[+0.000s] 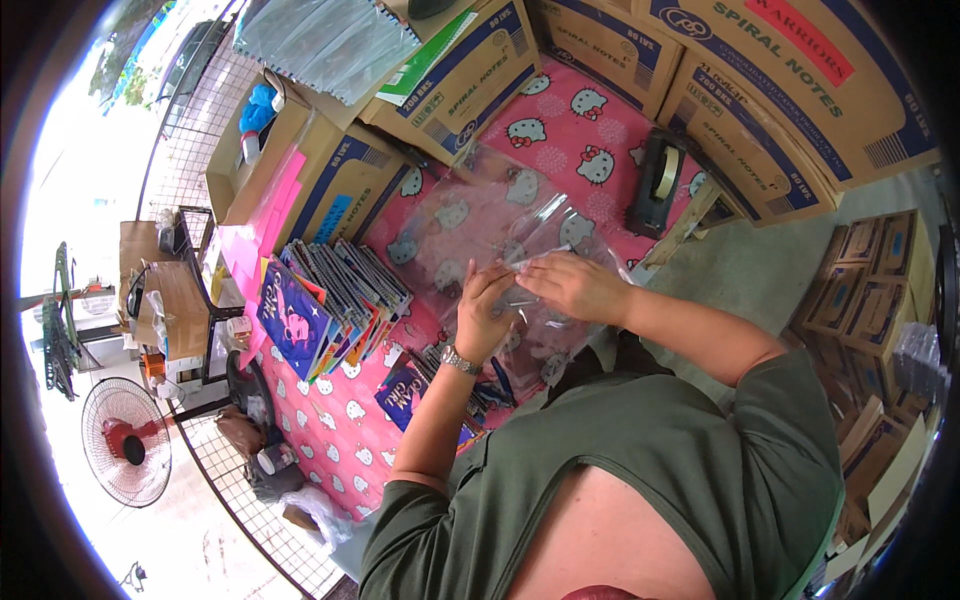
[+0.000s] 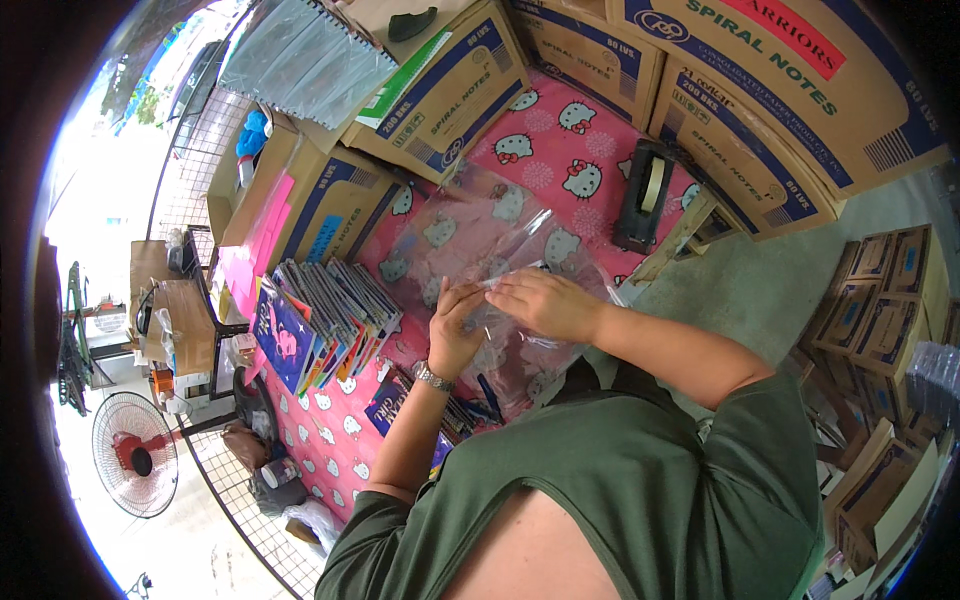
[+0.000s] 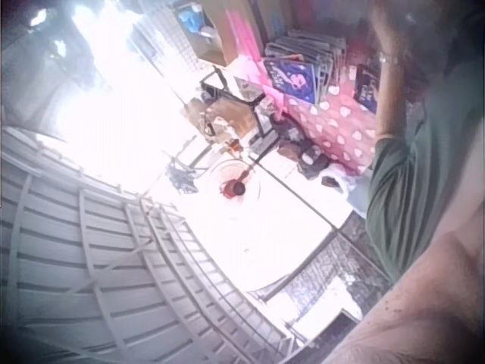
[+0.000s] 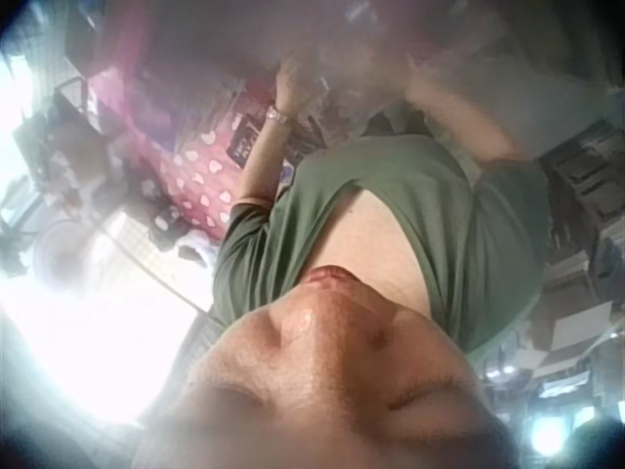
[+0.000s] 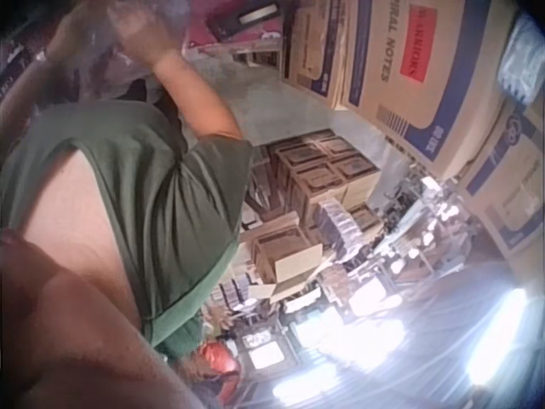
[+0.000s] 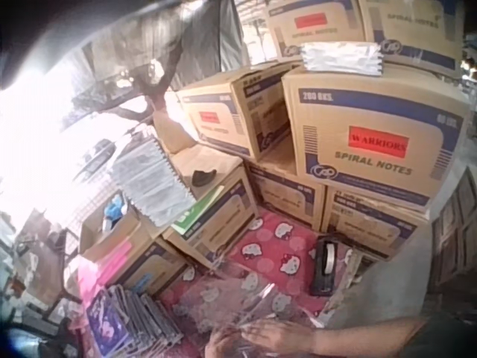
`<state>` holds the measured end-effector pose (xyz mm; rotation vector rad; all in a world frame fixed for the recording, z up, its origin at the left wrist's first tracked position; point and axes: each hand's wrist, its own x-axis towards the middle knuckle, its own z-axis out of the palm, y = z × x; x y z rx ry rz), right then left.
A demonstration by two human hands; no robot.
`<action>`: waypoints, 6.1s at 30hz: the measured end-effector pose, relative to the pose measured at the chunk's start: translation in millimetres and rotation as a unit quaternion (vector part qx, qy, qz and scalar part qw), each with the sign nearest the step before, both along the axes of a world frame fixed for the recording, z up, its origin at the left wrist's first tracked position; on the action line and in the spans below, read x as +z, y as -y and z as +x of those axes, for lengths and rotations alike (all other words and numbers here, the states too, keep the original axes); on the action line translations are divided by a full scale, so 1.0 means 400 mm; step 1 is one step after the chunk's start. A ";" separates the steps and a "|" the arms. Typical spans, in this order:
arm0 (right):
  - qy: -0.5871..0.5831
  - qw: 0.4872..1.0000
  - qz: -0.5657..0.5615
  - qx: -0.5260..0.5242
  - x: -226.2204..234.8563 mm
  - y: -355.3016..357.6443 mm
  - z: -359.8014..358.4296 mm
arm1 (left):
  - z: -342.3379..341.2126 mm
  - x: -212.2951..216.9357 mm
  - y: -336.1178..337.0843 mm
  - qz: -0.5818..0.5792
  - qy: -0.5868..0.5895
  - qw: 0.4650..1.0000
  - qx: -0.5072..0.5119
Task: The person places stacks of notebooks into individual plastic bags, seals each bag using a tape dispenser, and then moves the packaged notebooks into a shipping box.
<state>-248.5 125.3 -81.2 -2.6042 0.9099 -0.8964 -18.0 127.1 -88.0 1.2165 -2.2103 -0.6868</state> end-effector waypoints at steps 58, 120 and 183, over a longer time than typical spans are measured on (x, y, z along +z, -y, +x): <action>-0.027 0.945 0.315 -0.080 -0.390 0.011 -0.140 | 0.056 -0.198 -0.029 0.522 -0.489 0.668 0.206; 0.293 0.818 0.409 0.279 0.165 0.340 0.718 | 0.699 0.406 0.035 0.208 -0.581 0.697 0.365; -0.071 0.769 0.530 -0.350 -0.379 0.216 0.127 | 0.253 -0.247 0.224 0.353 -0.087 0.888 0.281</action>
